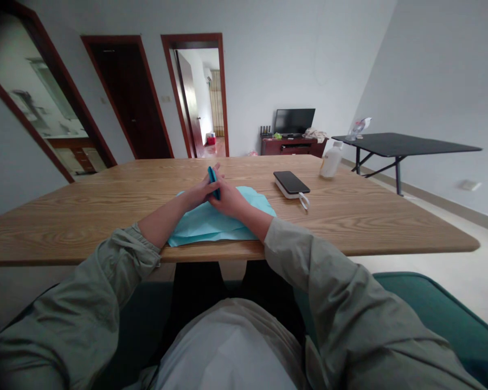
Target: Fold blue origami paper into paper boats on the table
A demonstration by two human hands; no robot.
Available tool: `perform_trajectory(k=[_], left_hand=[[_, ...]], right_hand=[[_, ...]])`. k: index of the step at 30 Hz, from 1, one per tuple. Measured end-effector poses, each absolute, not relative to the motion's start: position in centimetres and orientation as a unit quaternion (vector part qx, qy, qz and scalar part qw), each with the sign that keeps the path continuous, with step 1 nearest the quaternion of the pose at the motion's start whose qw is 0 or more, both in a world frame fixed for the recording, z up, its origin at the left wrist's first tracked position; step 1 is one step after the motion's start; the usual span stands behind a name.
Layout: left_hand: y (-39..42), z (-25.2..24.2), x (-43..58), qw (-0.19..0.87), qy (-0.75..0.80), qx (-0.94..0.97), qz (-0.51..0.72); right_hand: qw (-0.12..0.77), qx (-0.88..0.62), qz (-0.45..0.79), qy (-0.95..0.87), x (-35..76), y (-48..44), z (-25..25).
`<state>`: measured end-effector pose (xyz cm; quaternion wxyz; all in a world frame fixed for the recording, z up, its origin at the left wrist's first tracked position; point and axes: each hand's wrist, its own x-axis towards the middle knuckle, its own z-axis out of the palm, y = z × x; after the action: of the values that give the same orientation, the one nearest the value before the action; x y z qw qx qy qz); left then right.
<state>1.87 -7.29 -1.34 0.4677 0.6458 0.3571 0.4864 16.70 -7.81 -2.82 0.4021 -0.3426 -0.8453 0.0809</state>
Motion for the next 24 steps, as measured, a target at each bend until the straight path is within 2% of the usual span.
perform_trajectory(k=[6,14,18,24], left_hand=[[-6.6,-1.2,1.1,0.451,0.373,0.672,0.454],[-6.7,-0.8,0.7,0.383,0.407,0.654,0.51],[-6.6,-0.8,0.5,0.369,0.424,0.639,0.525],[-5.8,-1.6,0.1,0.395,0.424,0.627,0.52]], right_hand=[[0.482,-0.358,0.147,-0.786,18.0,-6.8,-2.1],[0.515,-0.365,0.218,-0.744,18.3,-5.7,-2.7],[0.501,-0.354,0.153,-0.775,18.6,-6.0,-2.6],[0.425,-0.369,0.056,-0.824,18.6,-6.5,-2.8]])
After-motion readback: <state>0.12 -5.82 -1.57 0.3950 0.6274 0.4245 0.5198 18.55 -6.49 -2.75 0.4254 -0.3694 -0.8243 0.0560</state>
